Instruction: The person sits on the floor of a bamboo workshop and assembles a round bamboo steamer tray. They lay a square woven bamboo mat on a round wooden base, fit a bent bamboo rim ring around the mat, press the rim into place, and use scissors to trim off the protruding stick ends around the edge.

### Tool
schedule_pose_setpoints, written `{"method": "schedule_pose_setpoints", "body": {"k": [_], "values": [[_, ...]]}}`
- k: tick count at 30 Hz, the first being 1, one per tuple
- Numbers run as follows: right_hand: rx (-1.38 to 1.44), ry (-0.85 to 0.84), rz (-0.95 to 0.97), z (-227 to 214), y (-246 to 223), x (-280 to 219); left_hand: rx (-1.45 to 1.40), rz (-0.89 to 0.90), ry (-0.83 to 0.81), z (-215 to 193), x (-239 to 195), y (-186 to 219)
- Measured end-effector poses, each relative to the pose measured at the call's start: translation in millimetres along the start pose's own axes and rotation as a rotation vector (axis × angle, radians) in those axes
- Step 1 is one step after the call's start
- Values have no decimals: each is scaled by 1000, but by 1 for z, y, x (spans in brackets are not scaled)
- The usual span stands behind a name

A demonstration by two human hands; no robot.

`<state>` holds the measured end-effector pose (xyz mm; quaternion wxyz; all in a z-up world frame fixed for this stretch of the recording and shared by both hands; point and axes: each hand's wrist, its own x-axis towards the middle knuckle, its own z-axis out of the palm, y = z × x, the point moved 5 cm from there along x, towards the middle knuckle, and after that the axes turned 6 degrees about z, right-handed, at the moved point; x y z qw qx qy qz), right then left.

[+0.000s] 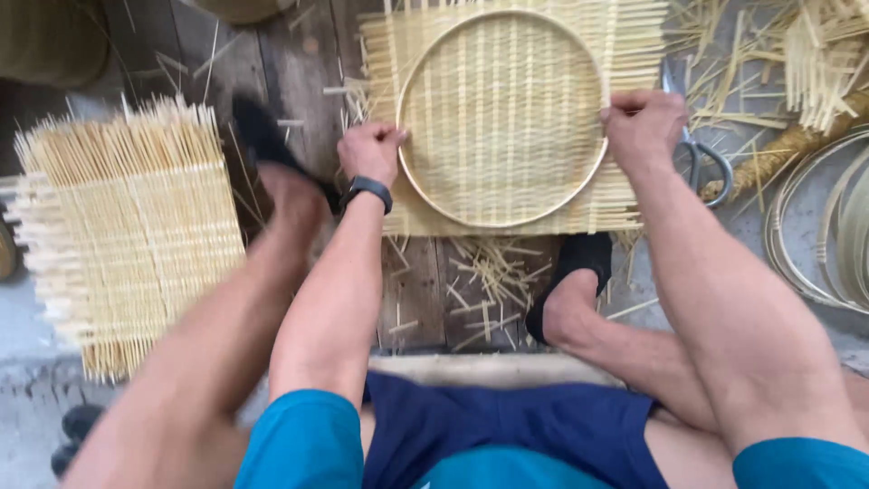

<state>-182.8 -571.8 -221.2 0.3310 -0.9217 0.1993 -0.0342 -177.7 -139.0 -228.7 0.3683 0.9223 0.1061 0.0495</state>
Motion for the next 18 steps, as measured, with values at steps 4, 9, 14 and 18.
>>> {"method": "schedule_pose_setpoints", "body": {"k": [4, 9, 14, 18], "values": [[-31, 107, -68, -5, -6, 14, -58, -96, -51, 4, 26, -1], [7, -13, 1, -14, -16, 11, -57, -202, -83, 7, 30, -5], [53, -93, 64, -14, -19, 5, -124, -243, -127, -6, 31, 9], [84, -106, 124, -19, -28, 4, -263, -387, -208, 2, 36, 2]]}}
